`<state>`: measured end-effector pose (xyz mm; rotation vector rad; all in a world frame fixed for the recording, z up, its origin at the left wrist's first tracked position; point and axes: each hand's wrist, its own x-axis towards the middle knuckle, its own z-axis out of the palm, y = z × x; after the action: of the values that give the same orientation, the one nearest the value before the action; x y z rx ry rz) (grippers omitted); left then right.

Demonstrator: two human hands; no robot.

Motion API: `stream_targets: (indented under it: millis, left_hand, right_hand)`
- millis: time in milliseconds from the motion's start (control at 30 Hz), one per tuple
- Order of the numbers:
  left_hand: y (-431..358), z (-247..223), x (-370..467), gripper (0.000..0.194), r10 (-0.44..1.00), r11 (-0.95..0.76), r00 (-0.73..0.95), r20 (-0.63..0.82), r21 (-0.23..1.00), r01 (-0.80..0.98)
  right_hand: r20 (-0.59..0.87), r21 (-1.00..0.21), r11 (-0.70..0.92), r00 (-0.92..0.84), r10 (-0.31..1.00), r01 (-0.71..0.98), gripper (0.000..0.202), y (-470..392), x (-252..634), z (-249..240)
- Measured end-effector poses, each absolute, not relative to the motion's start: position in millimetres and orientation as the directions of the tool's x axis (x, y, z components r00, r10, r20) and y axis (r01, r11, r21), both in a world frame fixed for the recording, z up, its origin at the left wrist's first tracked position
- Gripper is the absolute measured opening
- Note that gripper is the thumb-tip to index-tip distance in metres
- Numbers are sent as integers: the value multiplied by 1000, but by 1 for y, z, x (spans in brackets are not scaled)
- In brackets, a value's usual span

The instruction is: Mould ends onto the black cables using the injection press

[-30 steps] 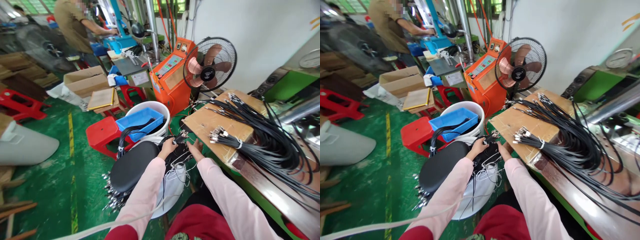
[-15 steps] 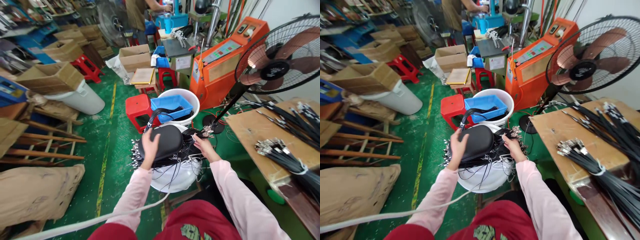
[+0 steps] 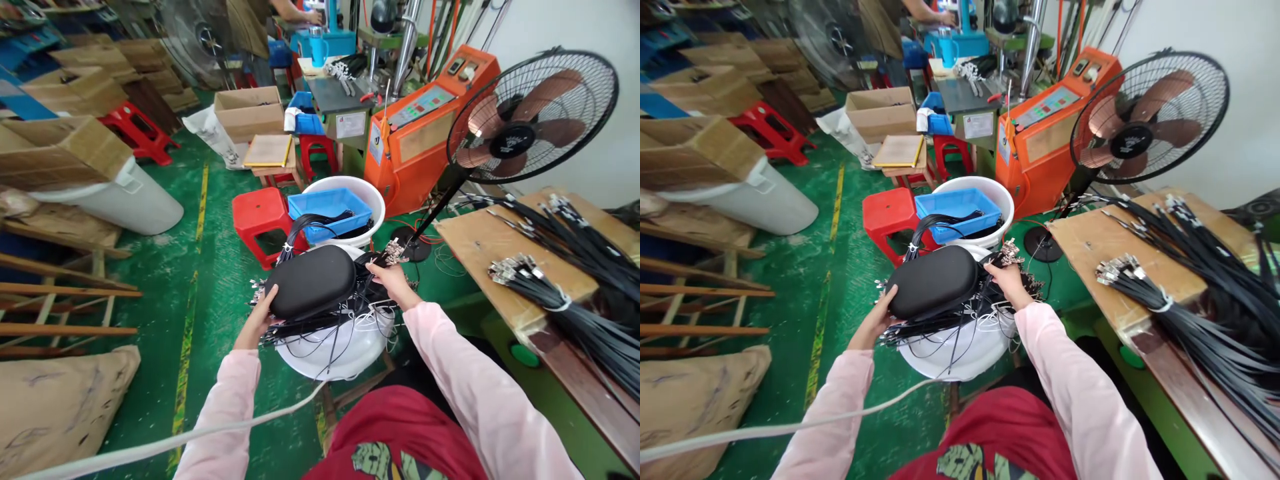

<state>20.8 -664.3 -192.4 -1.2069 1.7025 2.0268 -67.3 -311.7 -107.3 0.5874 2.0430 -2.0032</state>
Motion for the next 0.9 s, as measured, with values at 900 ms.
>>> stream_targets:
  millis: [900]
  left_hand:
    - [-718,-233,116,34,-489,-507,-719,-493,832,-225]
  right_hand:
    - [261,-957,-116,-964,54,-265,10,-332,-49,232]
